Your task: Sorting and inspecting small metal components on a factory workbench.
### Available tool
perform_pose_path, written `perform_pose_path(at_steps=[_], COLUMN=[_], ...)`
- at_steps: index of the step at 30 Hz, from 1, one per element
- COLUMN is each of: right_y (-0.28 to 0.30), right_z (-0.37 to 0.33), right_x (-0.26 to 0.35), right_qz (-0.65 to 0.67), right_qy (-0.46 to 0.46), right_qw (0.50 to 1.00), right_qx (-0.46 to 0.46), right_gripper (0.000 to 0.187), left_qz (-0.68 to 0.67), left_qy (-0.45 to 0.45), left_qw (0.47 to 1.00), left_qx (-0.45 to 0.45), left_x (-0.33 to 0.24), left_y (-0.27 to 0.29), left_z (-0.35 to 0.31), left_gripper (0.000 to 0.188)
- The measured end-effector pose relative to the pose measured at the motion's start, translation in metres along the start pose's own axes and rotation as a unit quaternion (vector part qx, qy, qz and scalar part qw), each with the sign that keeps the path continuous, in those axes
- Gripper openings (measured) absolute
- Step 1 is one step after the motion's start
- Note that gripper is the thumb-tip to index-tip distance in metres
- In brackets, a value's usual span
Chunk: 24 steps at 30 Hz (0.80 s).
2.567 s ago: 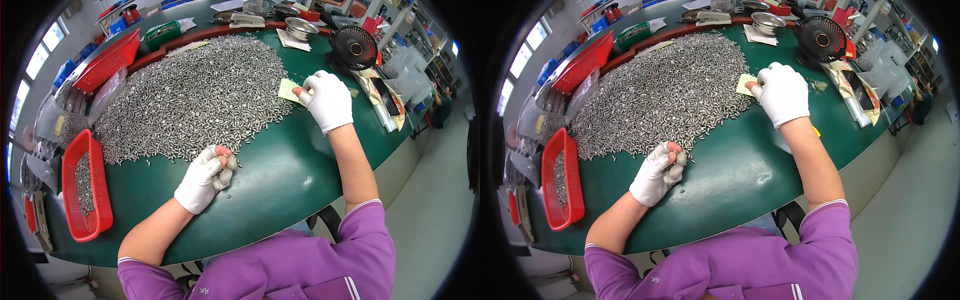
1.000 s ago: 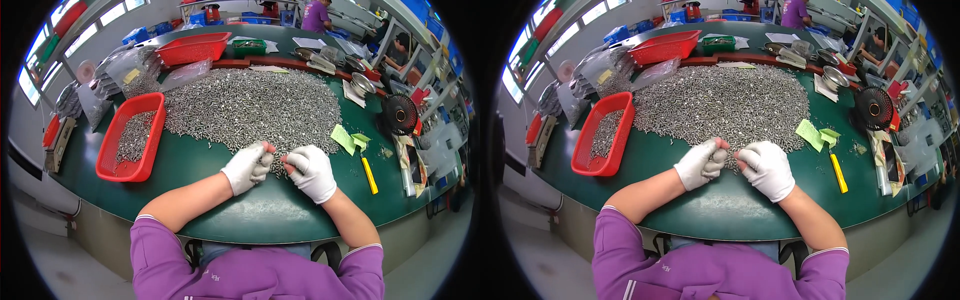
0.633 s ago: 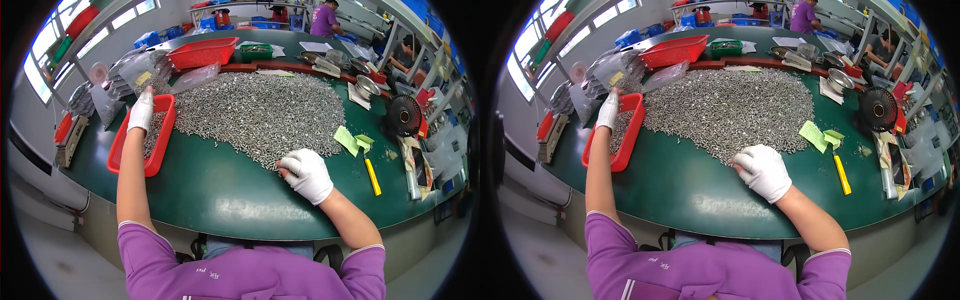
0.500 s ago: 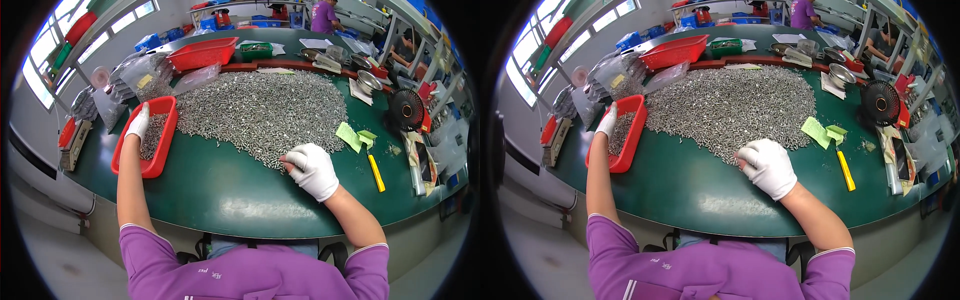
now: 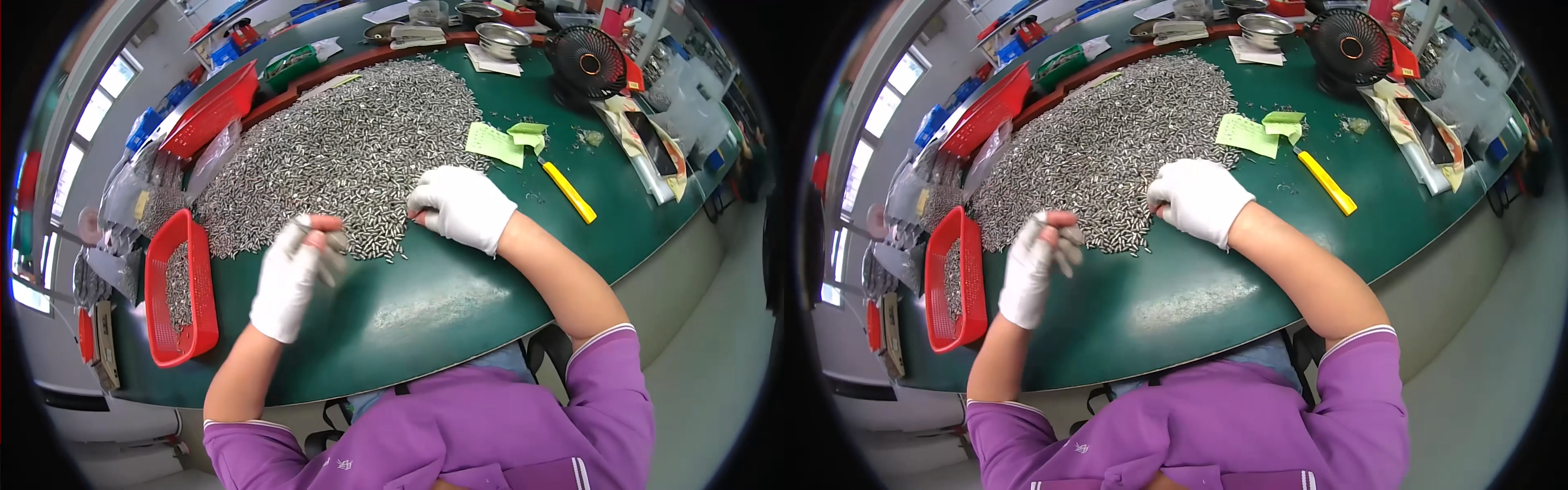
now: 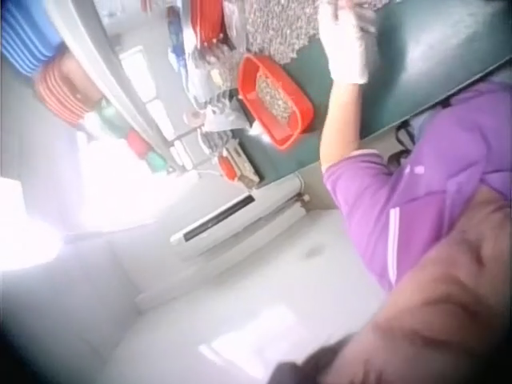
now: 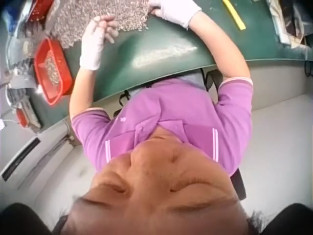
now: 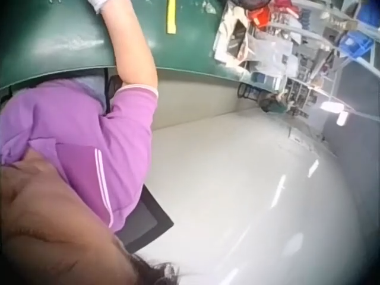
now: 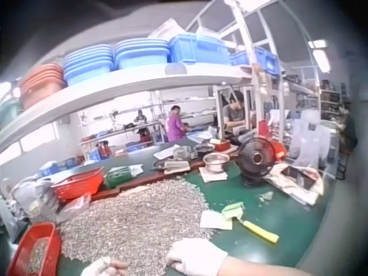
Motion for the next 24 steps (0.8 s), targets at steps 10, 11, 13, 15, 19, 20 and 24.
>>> perform_pose_path(at_steps=[10, 11, 13, 15, 19, 20, 24], right_y=[-0.022, -0.022, -0.019, -0.013, -0.019, -0.021, -0.026], right_z=[-0.002, -0.002, -0.002, -0.002, -0.002, -0.001, -0.004], right_x=[-0.002, -0.001, 0.003, 0.015, 0.032, 0.034, 0.033], right_qz=[-0.092, -0.095, -0.016, 0.138, 0.301, 0.292, 0.336], right_qy=[-0.078, -0.081, -0.067, -0.036, -0.072, -0.064, -0.084], right_qw=[0.990, 0.989, 0.997, 0.990, 0.950, 0.954, 0.938], right_qx=[0.076, 0.075, 0.040, 0.002, 0.033, 0.032, 0.035], right_gripper=[0.009, 0.010, 0.012, 0.015, 0.020, 0.021, 0.019], left_qz=[-0.138, -0.149, -0.211, -0.251, -0.252, -0.260, -0.248], left_qy=[0.130, 0.119, 0.131, 0.144, 0.177, 0.179, 0.201], left_qw=[0.977, 0.977, 0.964, 0.951, 0.943, 0.940, 0.941], left_qx=[0.100, 0.093, 0.099, 0.109, 0.126, 0.126, 0.113], left_x=[0.060, 0.060, 0.067, 0.072, 0.076, 0.080, 0.077], left_y=[-0.056, -0.054, -0.053, -0.053, -0.053, -0.052, -0.051], left_z=[-0.007, -0.007, -0.006, -0.005, -0.004, -0.005, -0.006], left_gripper=[0.032, 0.033, 0.024, 0.027, 0.025, 0.023, 0.018])
Point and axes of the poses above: each hand's wrist, its own z-axis towards the middle knuckle, its own y-axis out of the back of the hand, x = y × z, the point moved 8 cm from there along z, towards the middle knuckle, and after that the axes turned 1 degree about -x, right-handed, at the moved point
